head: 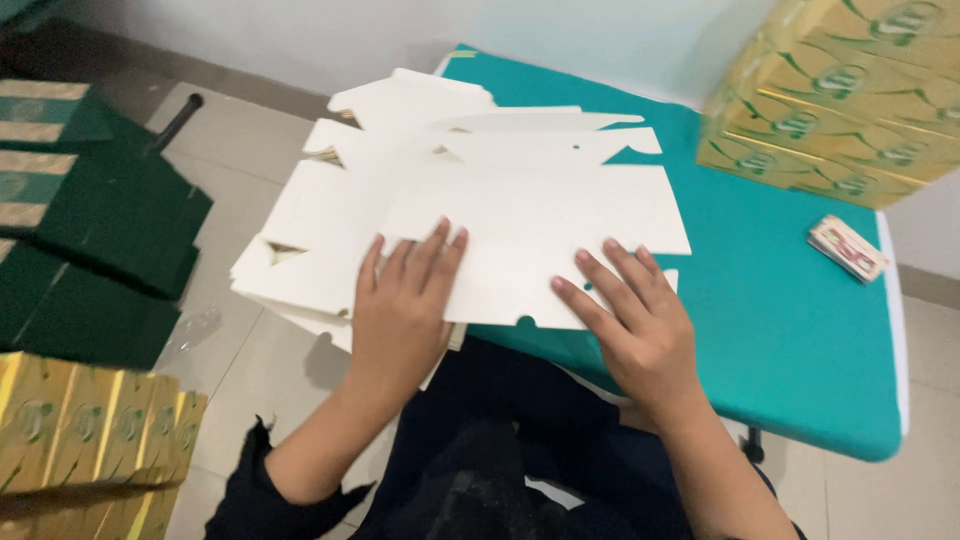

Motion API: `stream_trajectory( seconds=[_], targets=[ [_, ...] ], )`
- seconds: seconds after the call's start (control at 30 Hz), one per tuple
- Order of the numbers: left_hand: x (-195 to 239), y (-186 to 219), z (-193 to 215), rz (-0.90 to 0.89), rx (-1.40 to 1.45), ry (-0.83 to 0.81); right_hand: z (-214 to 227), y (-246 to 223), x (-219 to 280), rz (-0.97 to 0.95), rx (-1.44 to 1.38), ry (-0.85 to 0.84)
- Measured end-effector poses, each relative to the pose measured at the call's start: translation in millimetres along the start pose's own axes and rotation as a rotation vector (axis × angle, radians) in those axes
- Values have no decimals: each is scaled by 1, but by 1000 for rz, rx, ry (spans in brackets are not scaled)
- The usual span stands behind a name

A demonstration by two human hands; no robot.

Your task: The person folds flat cardboard pieces into rectangular boxes, inserts small wrapped items inside, and closes the flaps. The person then stacks the completed boxes on a pile to the right.

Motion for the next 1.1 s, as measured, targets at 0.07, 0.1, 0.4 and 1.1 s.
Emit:
stream_trajectory(
  seconds=[0.07, 0.1, 0.4, 1.1],
  targets=[
    [17, 31, -33, -88, 70, -40, 18, 11, 43, -98, -16, -84],
    [27, 49, -51, -151, 105, -88, 26, 16, 66, -179, -74, -158],
    [38, 110, -90, -307, 444, -427, 72, 23, 167, -481, -127, -424],
    [-5, 126, -121, -146, 109, -68, 27, 71, 170, -487, 261, -341]
  ],
)
Point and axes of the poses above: each hand's wrist, its own x-axis away from the middle knuckle, its own z-axis out of the back of the hand, y = z × x, the point moved 4 cm from there along -x, towards the middle knuckle, and after that the axes turned 8 degrees about -x, right-handed, at the moved point
